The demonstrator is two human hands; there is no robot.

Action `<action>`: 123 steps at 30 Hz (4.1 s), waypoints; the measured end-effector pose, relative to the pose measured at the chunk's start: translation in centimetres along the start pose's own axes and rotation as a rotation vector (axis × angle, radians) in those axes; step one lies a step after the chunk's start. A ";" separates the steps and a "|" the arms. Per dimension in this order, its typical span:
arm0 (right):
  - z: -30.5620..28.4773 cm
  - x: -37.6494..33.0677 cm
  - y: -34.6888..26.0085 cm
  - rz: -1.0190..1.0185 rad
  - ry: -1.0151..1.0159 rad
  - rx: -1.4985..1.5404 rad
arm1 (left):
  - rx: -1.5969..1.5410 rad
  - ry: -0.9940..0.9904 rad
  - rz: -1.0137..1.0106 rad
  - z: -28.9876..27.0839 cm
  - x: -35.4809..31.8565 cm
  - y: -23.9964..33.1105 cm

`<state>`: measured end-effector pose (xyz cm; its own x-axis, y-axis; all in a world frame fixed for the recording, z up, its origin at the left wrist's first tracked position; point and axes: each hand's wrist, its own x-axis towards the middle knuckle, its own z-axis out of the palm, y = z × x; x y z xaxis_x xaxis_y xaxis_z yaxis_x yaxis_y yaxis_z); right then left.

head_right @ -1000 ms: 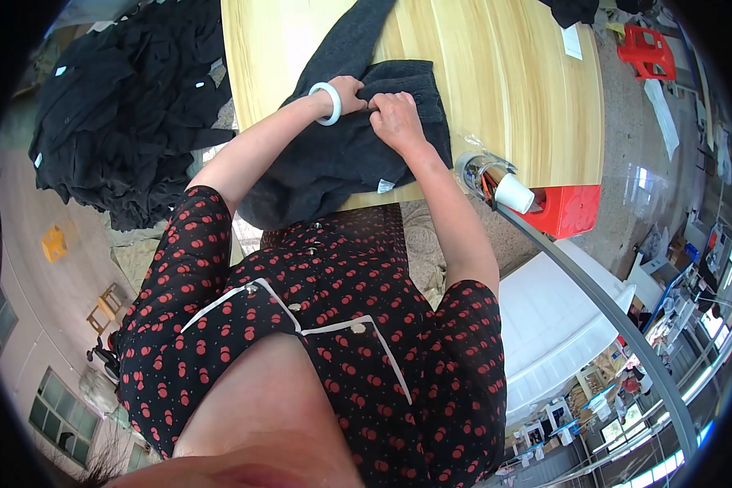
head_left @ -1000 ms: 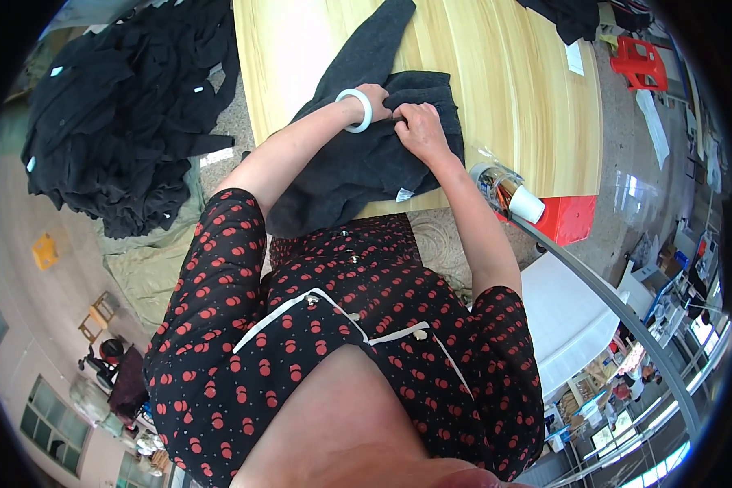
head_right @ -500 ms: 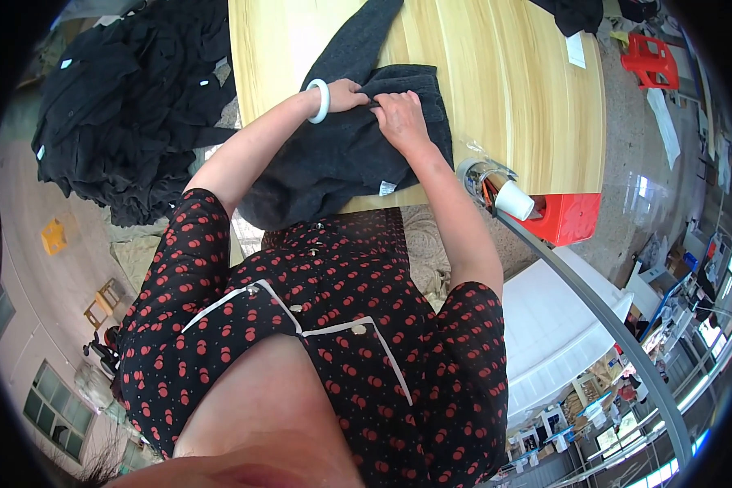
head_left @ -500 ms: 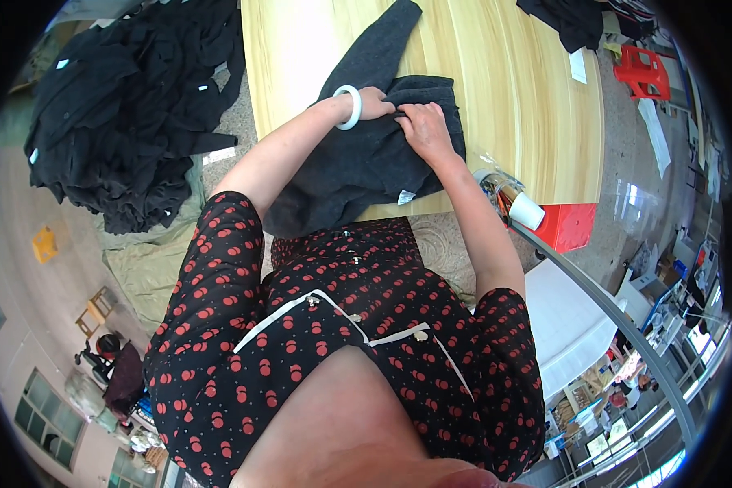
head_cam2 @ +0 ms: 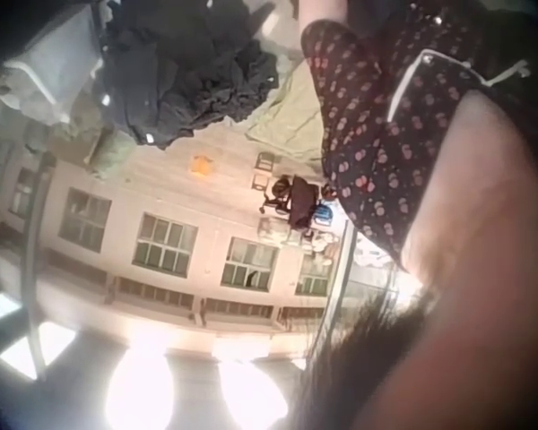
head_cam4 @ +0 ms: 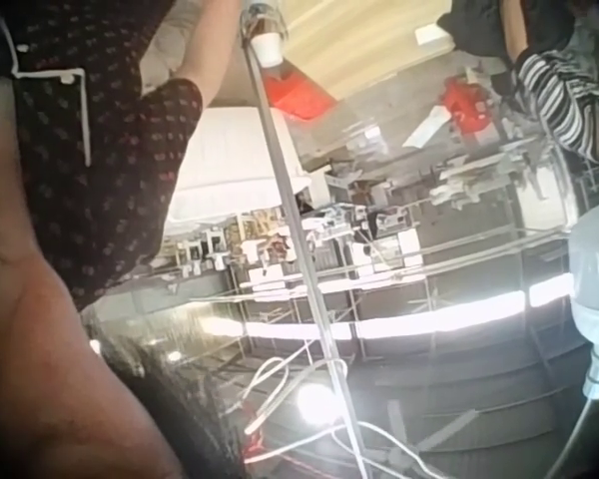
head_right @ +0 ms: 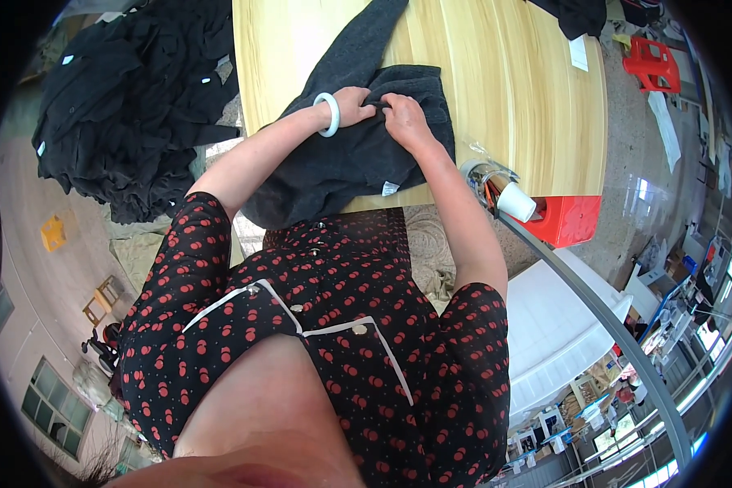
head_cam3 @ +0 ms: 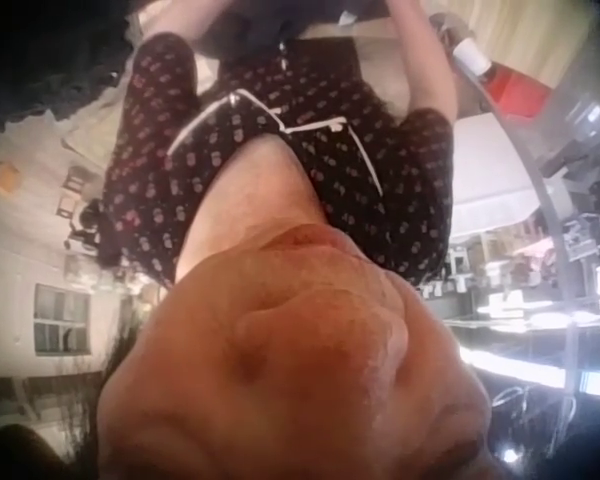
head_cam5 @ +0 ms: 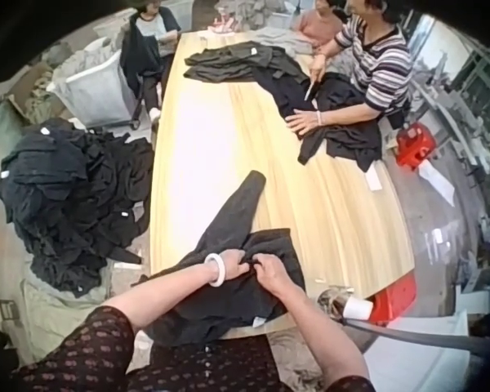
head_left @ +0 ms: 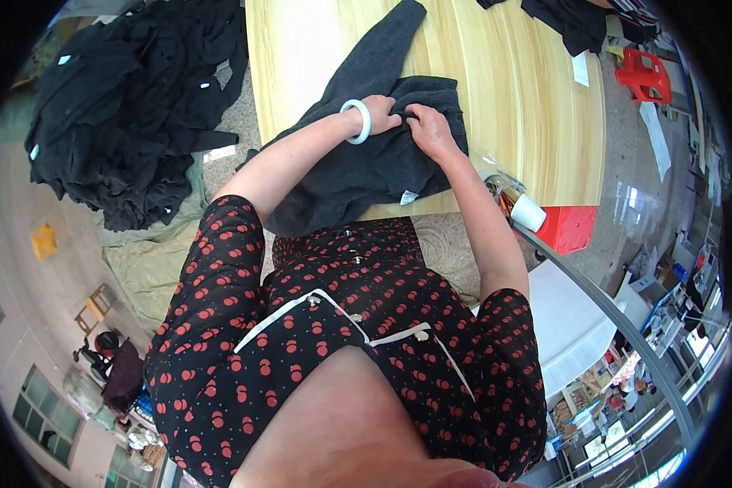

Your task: Fold and stack black garments on a workbench in a factory setting.

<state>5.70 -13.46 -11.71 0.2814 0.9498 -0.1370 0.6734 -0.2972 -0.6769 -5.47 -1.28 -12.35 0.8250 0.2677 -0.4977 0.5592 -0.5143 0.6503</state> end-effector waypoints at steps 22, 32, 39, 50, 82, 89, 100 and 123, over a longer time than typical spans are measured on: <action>-3.6 1.4 0.7 0.398 -0.338 0.660 | -0.477 -0.182 0.128 -2.7 -0.1 -0.4; -1.7 2.8 -3.7 -0.055 -0.344 0.153 | -0.580 -0.264 -0.308 -5.5 -6.2 -6.0; 1.3 1.8 -6.9 -0.326 -0.312 0.007 | -0.534 -0.251 -0.295 -4.3 -6.6 -7.3; 3.1 -0.1 -8.1 -0.368 -0.141 -0.141 | -0.318 -0.210 -0.214 -3.7 -6.7 -6.1; 3.7 0.4 -7.6 -0.329 -0.035 -0.222 | 0.043 -0.114 0.245 -2.3 -5.6 -7.0; 4.7 0.1 -6.3 -0.305 -0.053 -0.208 | 0.149 0.007 0.002 -1.6 -7.6 -3.9; 4.4 0.8 -6.0 -0.286 -0.102 -0.158 | 0.086 0.212 0.084 0.0 -8.0 -5.0; 2.4 3.5 -8.9 -0.176 -0.571 0.130 | -0.670 -0.193 -0.181 -4.5 -14.4 -12.3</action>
<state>-1.00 -7.21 -7.90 -0.2621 0.8968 -0.3565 0.5770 -0.1505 -0.8027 -23.92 4.83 -10.61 0.7200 0.1204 -0.6834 0.6669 0.1520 0.7294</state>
